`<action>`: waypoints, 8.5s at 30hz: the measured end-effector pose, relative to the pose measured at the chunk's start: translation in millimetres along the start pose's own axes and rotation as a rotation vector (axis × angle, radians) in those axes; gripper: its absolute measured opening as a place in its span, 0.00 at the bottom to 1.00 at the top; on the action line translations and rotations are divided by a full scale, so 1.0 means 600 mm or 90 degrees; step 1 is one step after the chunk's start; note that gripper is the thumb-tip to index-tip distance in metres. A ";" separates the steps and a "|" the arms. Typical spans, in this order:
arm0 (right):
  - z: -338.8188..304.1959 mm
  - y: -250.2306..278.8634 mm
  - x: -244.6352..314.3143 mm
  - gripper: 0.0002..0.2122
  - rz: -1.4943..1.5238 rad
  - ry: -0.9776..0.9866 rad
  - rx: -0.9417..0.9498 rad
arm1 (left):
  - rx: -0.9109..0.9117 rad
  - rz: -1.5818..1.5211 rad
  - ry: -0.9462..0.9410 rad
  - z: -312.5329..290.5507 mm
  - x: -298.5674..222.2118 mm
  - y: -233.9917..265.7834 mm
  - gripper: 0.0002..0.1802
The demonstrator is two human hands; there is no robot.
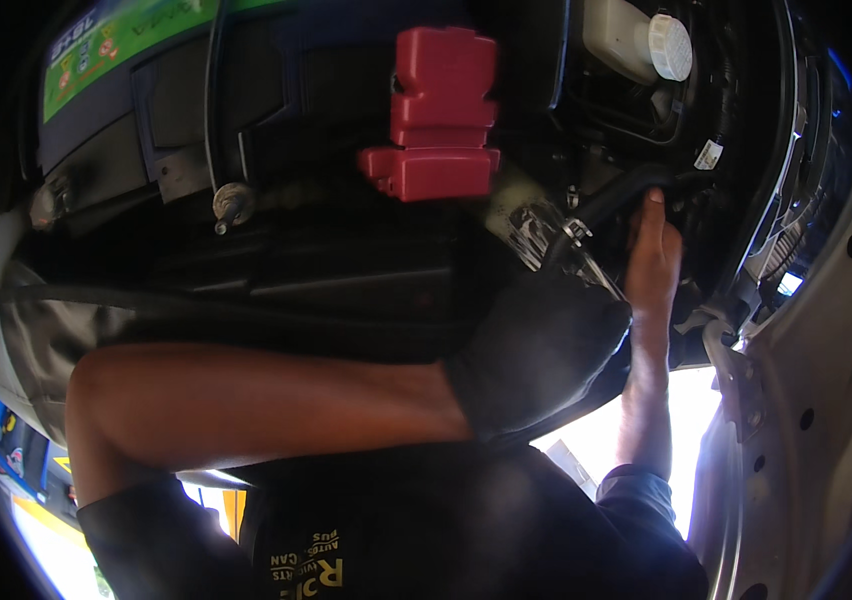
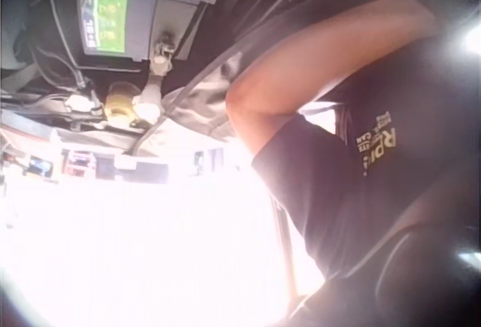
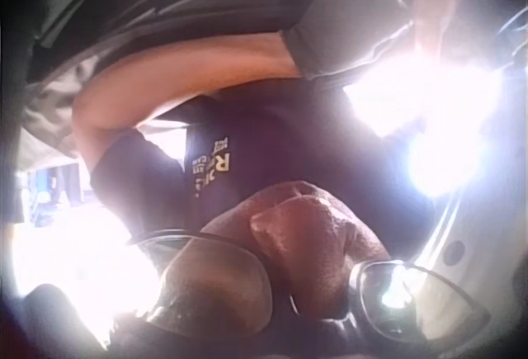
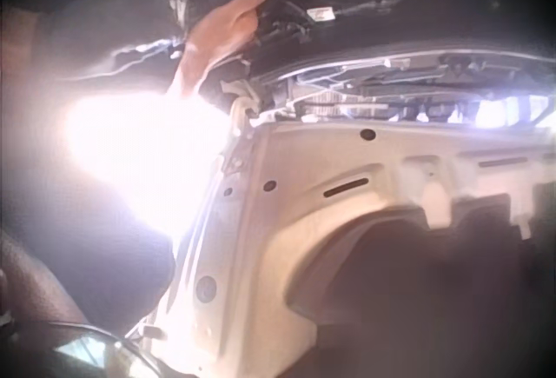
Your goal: The person works under the hood of a white car in a garage. They remove a plastic bag from the engine bay, then use pliers to manipulate a hose or clamp near the battery. The person briefly walks to a tool cart to retrieve a small bottle before returning to the engine to continue the repair.
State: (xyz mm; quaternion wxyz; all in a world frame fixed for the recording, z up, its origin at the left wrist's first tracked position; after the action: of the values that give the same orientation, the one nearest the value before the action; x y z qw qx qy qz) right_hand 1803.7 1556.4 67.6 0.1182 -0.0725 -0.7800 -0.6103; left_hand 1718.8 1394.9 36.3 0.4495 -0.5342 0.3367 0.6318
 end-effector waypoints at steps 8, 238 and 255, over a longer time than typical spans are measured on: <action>0.007 0.000 -0.020 0.34 -0.051 -0.019 -0.006 | 0.019 0.077 -0.011 0.013 -0.013 0.019 0.18; -1.189 0.062 0.754 0.08 0.656 1.185 0.582 | -0.374 0.393 -0.047 -0.793 -0.744 0.836 0.13; -1.300 -0.115 1.113 0.11 0.746 1.019 0.789 | -0.272 0.030 -0.077 -0.843 -0.715 1.283 0.18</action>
State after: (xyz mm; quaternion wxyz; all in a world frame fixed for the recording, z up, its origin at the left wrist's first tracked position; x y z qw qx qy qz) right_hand 1218.4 762.6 362.5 0.8543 0.0544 -0.4944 0.1510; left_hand 1203.8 563.6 311.5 0.3307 -0.5705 0.1800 0.7299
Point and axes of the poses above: each hand's wrist, its own z-axis towards the middle knuckle, its own y-axis out of the back of the hand, x = y × z, the point moved 2 cm from there along z, towards the middle knuckle, and after that the axes turned 1 degree about -x, right-handed, at the moved point
